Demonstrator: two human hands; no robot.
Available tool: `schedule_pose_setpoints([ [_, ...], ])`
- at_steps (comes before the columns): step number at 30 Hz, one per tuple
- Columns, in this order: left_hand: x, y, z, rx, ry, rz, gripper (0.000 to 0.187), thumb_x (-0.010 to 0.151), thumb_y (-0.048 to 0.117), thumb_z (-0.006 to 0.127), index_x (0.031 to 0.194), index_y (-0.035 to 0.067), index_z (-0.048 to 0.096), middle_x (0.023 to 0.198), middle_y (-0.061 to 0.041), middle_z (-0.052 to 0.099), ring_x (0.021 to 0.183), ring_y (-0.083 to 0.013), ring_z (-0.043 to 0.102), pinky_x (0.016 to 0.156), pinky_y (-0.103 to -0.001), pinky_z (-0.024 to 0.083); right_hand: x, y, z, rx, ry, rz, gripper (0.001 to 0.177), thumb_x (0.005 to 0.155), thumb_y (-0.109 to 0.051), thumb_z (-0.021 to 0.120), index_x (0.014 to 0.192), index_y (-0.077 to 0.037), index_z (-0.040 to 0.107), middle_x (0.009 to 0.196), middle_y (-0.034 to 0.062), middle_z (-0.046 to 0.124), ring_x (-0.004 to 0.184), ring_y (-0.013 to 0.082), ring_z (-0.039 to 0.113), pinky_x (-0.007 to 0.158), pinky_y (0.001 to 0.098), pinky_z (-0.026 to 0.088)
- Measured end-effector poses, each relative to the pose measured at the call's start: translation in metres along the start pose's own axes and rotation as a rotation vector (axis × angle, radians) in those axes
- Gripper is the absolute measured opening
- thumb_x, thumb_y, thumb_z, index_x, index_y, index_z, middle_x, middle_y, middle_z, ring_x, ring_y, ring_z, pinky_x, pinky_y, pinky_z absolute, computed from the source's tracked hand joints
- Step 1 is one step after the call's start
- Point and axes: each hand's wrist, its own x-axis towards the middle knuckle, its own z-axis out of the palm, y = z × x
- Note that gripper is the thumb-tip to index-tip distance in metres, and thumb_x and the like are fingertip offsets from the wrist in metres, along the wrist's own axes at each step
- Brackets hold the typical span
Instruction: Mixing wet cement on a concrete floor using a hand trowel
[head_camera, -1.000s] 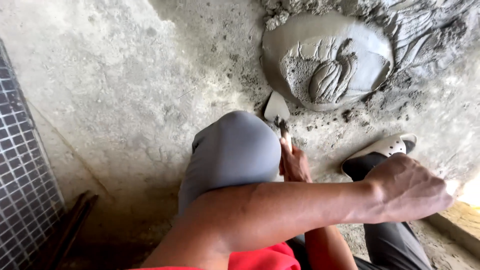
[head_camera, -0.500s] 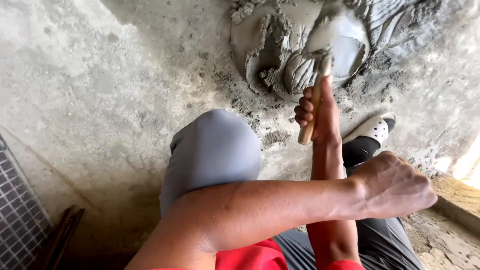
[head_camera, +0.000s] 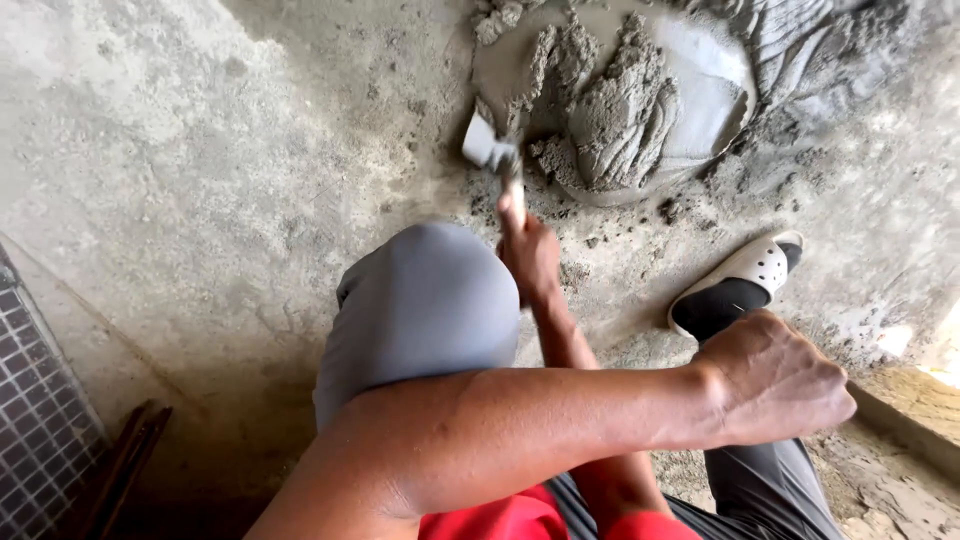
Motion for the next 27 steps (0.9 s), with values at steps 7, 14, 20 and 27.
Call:
schedule_pose_setpoints([
  [7, 0.005, -0.005, -0.015, -0.093, 0.006, -0.026, 0.039, 0.095, -0.002, 0.059, 0.060, 0.015, 0.057, 0.050, 0.000, 0.052, 0.039, -0.0062, 0.035, 0.035, -0.031, 0.031, -0.015, -0.103, -0.060, 0.710, 0.142, -0.083, 0.036, 0.100, -0.045, 0.058, 0.089, -0.010, 0.055, 0.056, -0.0059, 0.047, 0.040, 0.0061, 0.041, 0.031, 0.0206, 0.035],
  [14, 0.004, 0.011, -0.011, -0.122, -0.002, -0.016, 0.035, 0.095, 0.001, 0.067, 0.061, 0.011, 0.064, 0.051, -0.003, 0.059, 0.039, -0.0076, 0.044, 0.042, -0.031, 0.040, -0.046, -0.051, -0.115, 0.510, -0.009, -0.106, 0.050, 0.100, -0.059, 0.045, 0.080, -0.015, 0.054, 0.052, -0.0089, 0.044, 0.035, 0.0069, 0.038, 0.030, 0.0261, 0.035],
  [20, -0.001, 0.004, -0.016, 0.048, -0.076, 0.045, 0.025, 0.095, 0.002, 0.071, 0.072, 0.010, 0.070, 0.060, -0.006, 0.068, 0.041, -0.0095, 0.052, 0.042, -0.029, 0.050, -0.034, 0.072, -0.102, -0.257, -0.095, 0.184, 0.037, 0.099, -0.031, 0.069, 0.092, 0.005, 0.067, 0.055, 0.0072, 0.059, 0.033, 0.0153, 0.050, 0.024, 0.0308, 0.044],
  [27, -0.005, 0.003, -0.018, -0.011, -0.074, 0.016, 0.031, 0.096, -0.003, 0.067, 0.068, 0.011, 0.066, 0.056, -0.003, 0.062, 0.041, -0.0075, 0.046, 0.040, -0.029, 0.043, -0.015, 0.003, -0.110, -0.331, 0.120, 0.016, 0.062, 0.093, -0.063, 0.056, 0.080, -0.003, 0.059, 0.058, 0.0049, 0.055, 0.041, 0.0156, 0.051, 0.032, 0.0329, 0.046],
])
